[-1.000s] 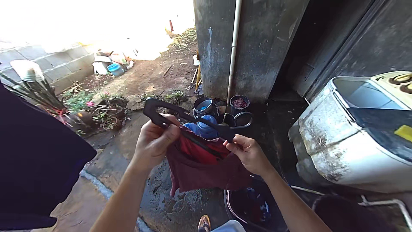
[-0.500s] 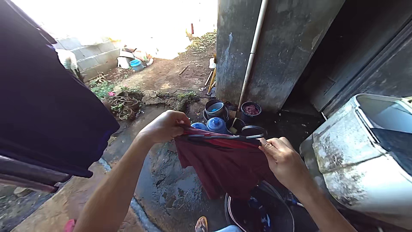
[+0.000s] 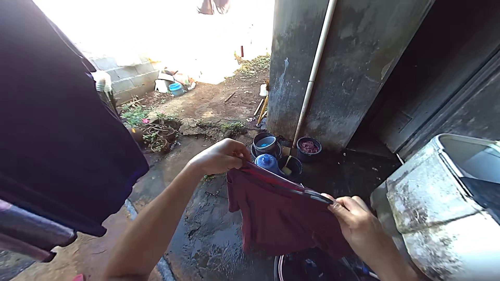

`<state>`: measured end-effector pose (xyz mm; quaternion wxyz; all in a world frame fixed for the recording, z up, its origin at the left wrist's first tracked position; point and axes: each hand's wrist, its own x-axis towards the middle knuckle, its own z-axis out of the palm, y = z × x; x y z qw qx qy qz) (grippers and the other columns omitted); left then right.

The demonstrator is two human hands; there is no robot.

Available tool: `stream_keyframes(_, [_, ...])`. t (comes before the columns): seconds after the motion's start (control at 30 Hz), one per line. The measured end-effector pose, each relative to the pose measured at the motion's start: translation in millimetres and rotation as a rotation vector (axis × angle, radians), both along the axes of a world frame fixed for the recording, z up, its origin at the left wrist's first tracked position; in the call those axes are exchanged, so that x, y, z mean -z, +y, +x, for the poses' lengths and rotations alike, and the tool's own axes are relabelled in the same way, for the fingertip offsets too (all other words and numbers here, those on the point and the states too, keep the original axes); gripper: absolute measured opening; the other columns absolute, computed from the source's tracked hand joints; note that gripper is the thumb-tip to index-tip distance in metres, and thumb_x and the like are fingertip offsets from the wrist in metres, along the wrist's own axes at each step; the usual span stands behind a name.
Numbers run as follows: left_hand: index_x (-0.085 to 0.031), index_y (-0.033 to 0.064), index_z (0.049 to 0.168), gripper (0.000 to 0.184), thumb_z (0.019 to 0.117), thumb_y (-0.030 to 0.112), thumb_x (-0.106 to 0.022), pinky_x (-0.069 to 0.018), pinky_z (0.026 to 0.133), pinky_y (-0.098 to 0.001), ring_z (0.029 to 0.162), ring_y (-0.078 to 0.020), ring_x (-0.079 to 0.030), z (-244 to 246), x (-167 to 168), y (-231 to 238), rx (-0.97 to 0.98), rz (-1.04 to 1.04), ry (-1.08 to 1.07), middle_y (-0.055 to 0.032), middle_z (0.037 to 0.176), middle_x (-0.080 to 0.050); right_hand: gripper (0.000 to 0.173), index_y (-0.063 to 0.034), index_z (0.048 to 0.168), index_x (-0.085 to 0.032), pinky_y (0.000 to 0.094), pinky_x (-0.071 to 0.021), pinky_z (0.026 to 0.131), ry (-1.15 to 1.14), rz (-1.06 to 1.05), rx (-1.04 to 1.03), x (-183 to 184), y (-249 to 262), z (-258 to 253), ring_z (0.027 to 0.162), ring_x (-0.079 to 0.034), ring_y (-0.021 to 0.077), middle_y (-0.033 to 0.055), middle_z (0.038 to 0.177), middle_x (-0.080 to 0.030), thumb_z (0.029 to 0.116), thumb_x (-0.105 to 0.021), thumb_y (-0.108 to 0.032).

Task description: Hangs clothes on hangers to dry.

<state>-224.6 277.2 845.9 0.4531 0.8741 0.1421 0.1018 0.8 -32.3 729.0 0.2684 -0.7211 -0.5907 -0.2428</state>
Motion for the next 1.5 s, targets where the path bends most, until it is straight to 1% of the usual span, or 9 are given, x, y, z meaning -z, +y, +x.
stream_keyframes(0.13, [-0.070,0.0039,0.106,0.021,0.0870,0.009,-0.076,-0.0587,0.081,-0.0270,0.087,-0.0083,-0.069,9,4,-14,0.252,-0.289,-0.190,-0.0016,0.094,-0.072,0.032,-0.0130,0.119,-0.077,0.0462,-0.0532,0.069,0.038,0.097,-0.013,2,10,1,0.081,-0.065,0.0320,0.0109,0.085,-0.068,0.1038,-0.051,-0.023])
stream_keyframes(0.33, [-0.069,0.0144,0.129,0.042,0.0975,0.041,-0.067,-0.0423,0.105,-0.0521,0.125,-0.0236,-0.055,21,19,-14,0.203,0.534,-0.046,-0.0057,0.126,-0.067,0.036,-0.0039,0.111,-0.079,0.0337,-0.0499,0.079,0.164,0.154,-0.125,-28,3,17,0.085,-0.062,0.0222,0.0104,0.087,-0.071,0.1042,-0.055,-0.029])
stream_keyframes(0.53, [-0.070,0.0021,0.101,0.033,0.1060,0.030,-0.054,-0.0553,0.075,-0.0337,0.078,-0.0114,-0.064,18,35,-10,0.202,0.513,-0.396,-0.0056,0.085,-0.068,0.075,-0.0080,0.145,-0.058,0.0494,-0.0528,0.095,0.236,-0.012,-0.107,-69,-16,33,0.111,-0.063,0.0324,0.0220,0.127,-0.063,0.0896,-0.069,-0.057])
stream_keyframes(0.63, [-0.069,0.0064,0.096,0.024,0.1033,0.026,-0.058,-0.0515,0.064,-0.0202,0.066,0.0007,-0.057,2,24,9,0.165,0.418,-0.442,0.0046,0.076,-0.063,0.059,-0.0073,0.125,-0.071,0.0377,-0.0616,0.082,0.358,0.020,-0.007,-77,-42,54,0.091,-0.073,0.0169,0.0077,0.105,-0.076,0.0779,-0.082,-0.041])
stream_keyframes(0.83, [-0.073,0.0129,0.103,0.020,0.1017,0.030,-0.063,-0.0552,0.071,-0.0154,0.076,0.0045,-0.064,-12,7,25,0.252,0.384,-0.441,0.0096,0.085,-0.070,0.017,-0.0217,0.096,-0.078,0.0152,-0.0567,0.073,0.627,0.274,-0.322,-93,-49,86,0.078,-0.067,-0.0054,-0.0147,0.087,-0.074,0.0971,-0.069,-0.036])
stream_keyframes(0.97, [-0.072,0.0139,0.105,0.016,0.1011,0.026,-0.062,-0.0556,0.068,-0.0155,0.073,0.0030,-0.064,-5,10,26,0.155,0.314,-0.606,0.0096,0.083,-0.069,0.053,-0.0091,0.137,-0.063,0.0337,-0.0556,0.099,0.600,0.195,-0.273,-100,-31,83,0.118,-0.065,0.0124,0.0035,0.132,-0.068,0.1038,-0.053,-0.048])
stream_keyframes(1.13, [-0.073,0.0141,0.109,0.017,0.1017,0.025,-0.062,-0.0565,0.070,-0.0163,0.074,0.0017,-0.066,1,6,22,0.150,0.301,-0.579,0.0085,0.086,-0.072,0.015,-0.0110,0.107,-0.074,0.0199,-0.0596,0.081,0.615,0.325,-0.378,-92,1,58,0.087,-0.070,0.0011,-0.0058,0.094,-0.074,0.0971,-0.070,-0.022])
stream_keyframes(1.4, [-0.075,0.0092,0.106,0.024,0.1053,0.023,-0.055,-0.0553,0.072,-0.0156,0.078,0.0032,-0.064,-2,8,7,0.193,0.432,-0.596,0.0079,0.088,-0.070,0.046,-0.0140,0.104,-0.081,0.0355,-0.0577,0.071,0.114,0.117,-0.085,-98,9,45,0.082,-0.069,0.0104,0.0004,0.091,-0.074,0.0996,-0.058,-0.054])
stream_keyframes(1.5, [-0.074,0.0092,0.108,0.025,0.1064,0.022,-0.053,-0.0551,0.067,-0.0163,0.073,0.0027,-0.063,-2,9,5,0.103,0.424,-0.658,0.0079,0.085,-0.070,0.042,-0.0130,0.094,-0.078,0.0205,-0.0511,0.065,0.193,0.156,-0.118,-97,16,46,0.072,-0.060,0.0006,-0.0050,0.080,-0.066,0.1002,-0.060,-0.050])
